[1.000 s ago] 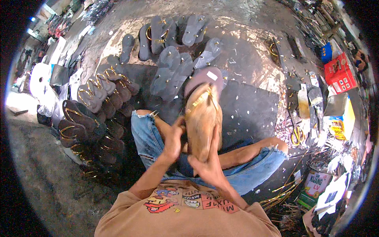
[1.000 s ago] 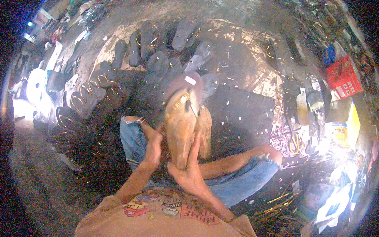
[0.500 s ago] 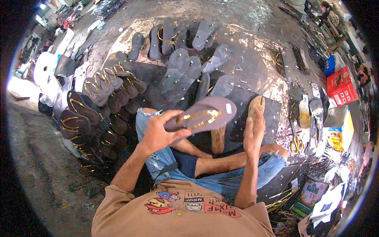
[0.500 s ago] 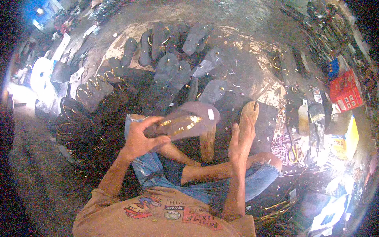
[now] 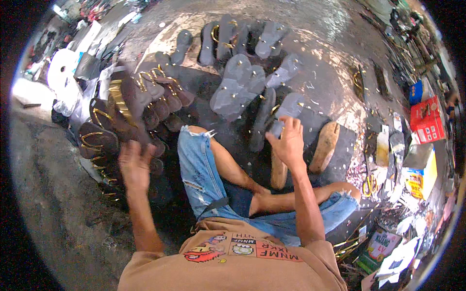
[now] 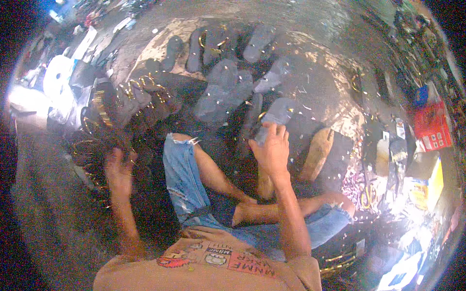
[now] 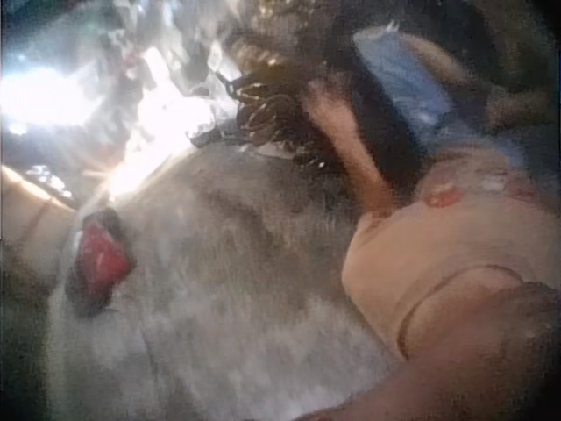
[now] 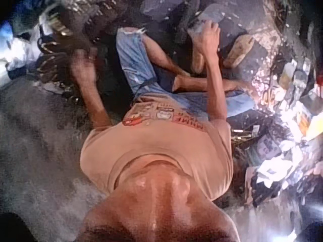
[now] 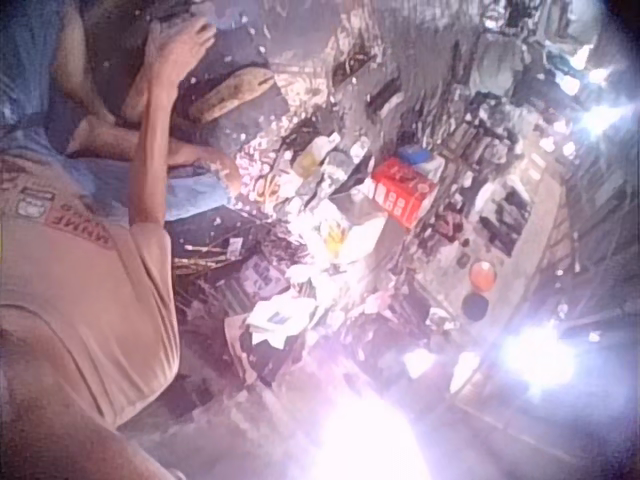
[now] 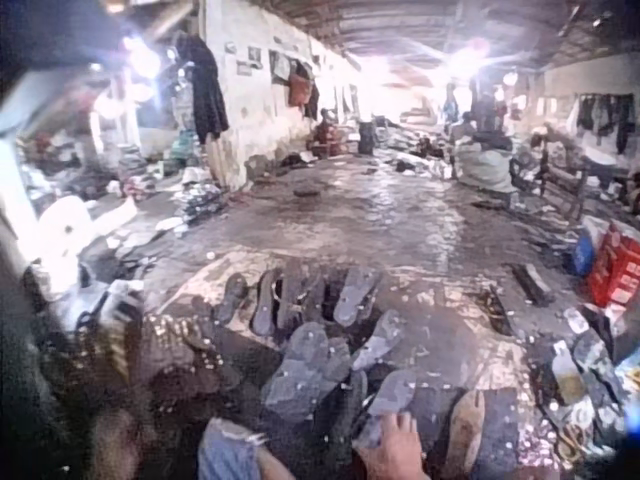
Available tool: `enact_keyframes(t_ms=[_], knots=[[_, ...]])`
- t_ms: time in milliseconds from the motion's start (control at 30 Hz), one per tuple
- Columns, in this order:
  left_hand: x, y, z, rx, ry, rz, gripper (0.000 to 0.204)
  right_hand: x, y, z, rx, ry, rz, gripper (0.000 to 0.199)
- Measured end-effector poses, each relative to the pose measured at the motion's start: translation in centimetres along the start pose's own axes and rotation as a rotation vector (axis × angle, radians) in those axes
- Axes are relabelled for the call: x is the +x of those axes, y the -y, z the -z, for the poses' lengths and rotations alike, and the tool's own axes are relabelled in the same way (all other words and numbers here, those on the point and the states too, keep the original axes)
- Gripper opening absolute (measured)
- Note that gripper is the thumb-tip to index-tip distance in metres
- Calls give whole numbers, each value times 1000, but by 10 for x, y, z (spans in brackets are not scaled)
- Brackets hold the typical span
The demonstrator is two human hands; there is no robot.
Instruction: The person sits on the ground and repeatedly picks up a dark sandal sole and a gold-colored strap. They align the strap with the sole and press it into place, then set the assembled sandal aside. This process is repeated for multiple sandals.
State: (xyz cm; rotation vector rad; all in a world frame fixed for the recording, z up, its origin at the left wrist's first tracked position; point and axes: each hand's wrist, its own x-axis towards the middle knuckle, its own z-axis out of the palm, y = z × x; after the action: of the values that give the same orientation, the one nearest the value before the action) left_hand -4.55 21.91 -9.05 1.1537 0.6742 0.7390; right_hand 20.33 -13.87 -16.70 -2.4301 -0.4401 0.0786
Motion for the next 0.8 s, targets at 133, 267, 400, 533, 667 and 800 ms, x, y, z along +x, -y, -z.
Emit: enact_keyframes(t_ms=[133,267,400,533,667,800], knots=[[72,-60,75,-78,-313,-317,41,5,-8,-49,-206,20,0,66],[93,-51,141,-69,-309,-370,59,11,-24,-49,-197,-86,-21,61],[39,-11,52,-454,-312,51,55,9,-55,-4,112,-259,-10,39],[-23,51,-59,-177,97,218,29,-4,-67,60,-144,-393,-31,32],[-60,66,-155,51,493,186,49,-44,-34,95,812,-514,-306,25],[-78,48,-235,-180,591,19,61,-110,-12,49,1206,-154,-256,21]])
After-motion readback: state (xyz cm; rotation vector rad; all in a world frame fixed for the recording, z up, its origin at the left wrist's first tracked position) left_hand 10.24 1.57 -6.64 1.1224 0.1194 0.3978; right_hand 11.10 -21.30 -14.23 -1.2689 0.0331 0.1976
